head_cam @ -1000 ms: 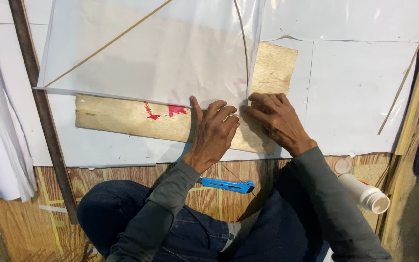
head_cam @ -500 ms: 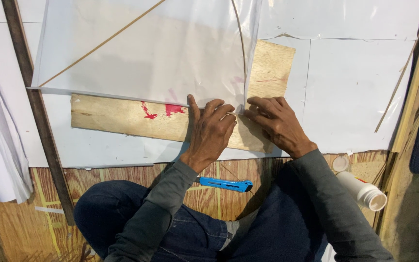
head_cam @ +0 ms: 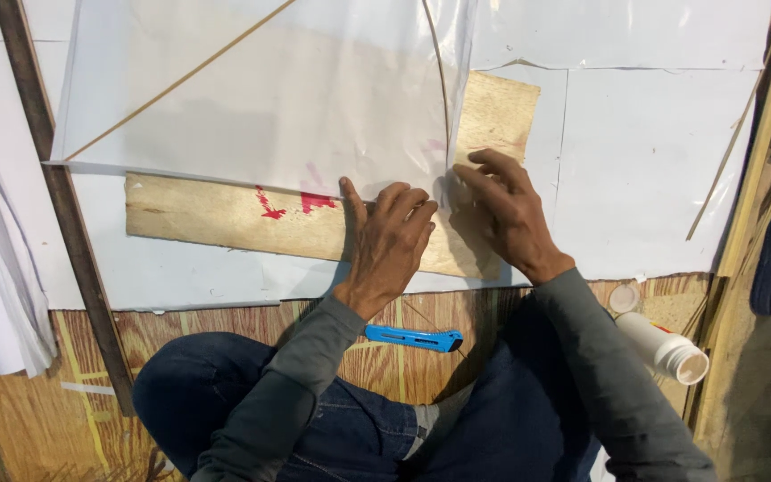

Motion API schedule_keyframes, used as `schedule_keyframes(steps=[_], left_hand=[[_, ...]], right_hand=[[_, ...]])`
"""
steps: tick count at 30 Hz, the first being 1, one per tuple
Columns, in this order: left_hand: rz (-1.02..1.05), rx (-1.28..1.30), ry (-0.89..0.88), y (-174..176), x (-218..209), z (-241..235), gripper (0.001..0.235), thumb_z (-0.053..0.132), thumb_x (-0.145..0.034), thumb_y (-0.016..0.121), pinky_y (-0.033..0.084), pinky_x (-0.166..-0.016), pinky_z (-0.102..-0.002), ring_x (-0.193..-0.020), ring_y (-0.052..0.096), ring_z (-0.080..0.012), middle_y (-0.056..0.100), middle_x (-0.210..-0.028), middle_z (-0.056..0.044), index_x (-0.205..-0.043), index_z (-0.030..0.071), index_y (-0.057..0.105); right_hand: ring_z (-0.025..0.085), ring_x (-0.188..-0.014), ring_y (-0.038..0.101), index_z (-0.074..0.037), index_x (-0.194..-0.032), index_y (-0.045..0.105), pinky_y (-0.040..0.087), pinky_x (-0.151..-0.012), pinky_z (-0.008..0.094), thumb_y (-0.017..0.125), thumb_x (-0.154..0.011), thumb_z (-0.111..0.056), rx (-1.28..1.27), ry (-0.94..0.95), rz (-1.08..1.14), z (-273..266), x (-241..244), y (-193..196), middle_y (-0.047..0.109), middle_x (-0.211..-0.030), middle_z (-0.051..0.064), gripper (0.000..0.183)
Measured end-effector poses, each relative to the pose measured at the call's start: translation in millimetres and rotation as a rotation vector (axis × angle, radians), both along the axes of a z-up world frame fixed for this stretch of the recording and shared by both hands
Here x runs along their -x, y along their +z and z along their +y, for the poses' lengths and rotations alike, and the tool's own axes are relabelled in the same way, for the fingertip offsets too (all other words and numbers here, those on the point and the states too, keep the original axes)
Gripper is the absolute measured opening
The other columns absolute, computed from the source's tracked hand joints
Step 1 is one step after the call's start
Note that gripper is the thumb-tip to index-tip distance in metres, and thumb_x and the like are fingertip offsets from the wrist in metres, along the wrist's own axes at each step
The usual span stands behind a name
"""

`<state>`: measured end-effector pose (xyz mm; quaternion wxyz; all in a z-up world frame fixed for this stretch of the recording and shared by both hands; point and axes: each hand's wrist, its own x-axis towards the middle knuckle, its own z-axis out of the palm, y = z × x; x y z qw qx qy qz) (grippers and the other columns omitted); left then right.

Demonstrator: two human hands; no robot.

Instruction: The person sits on the floor and assembles a kite by folding and pressing a translucent sheet over a wooden frame. They repeatedly smooth the sheet along the frame edges to secure it in place.

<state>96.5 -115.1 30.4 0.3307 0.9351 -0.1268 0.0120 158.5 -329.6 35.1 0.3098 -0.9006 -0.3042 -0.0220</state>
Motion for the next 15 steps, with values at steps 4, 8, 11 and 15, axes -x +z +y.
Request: schedule_keyframes(steps=[4,8,11,15], left_hand=[[-0.004,-0.04,-0.001,0.3,1.4,-2.6,0.023,0.019,-0.096,0.07,0.003,-0.107,-0.091,-0.128,0.052,-0.0295,0.063,-0.12,-0.007,-0.118,0.012,0.069],[0.019,-0.044,-0.004,3.5,2.8,-4.9,0.029,0.02,-0.095,0.071,0.002,-0.105,-0.092,-0.13,0.05,-0.0301,0.06,-0.122,-0.008,-0.123,0.012,0.067],[0.019,-0.049,-0.008,3.2,1.9,-5.8,0.031,0.021,-0.095,0.071,0.002,-0.105,-0.092,-0.131,0.049,-0.0299,0.059,-0.123,-0.008,-0.125,0.013,0.066],[0.032,-0.046,-0.01,5.9,2.1,-3.9,0.029,0.021,-0.098,0.067,0.002,-0.105,-0.091,-0.131,0.048,-0.0303,0.058,-0.123,-0.008,-0.126,0.014,0.067]], right_hand=[[0.04,-0.108,0.066,-0.005,-0.137,0.066,0.055,-0.093,0.046,0.06,-0.098,0.003,-0.157,-0.196,0.154,17.5,12.1,24.2,0.054,-0.13,0.022,0.04],[0.029,-0.103,0.066,-0.005,-0.14,0.063,0.056,-0.084,0.041,0.065,-0.1,0.002,-0.239,-0.39,0.311,18.5,28.7,22.7,0.052,-0.125,0.017,0.041],[0.028,-0.103,0.065,-0.006,-0.142,0.061,0.056,-0.084,0.04,0.067,-0.098,-0.001,-0.259,-0.434,0.364,14.2,34.7,20.5,0.051,-0.125,0.017,0.045],[0.028,-0.103,0.064,-0.007,-0.143,0.06,0.055,-0.086,0.041,0.069,-0.098,-0.004,-0.302,-0.467,0.412,10.6,39.6,10.8,0.051,-0.126,0.017,0.047]])
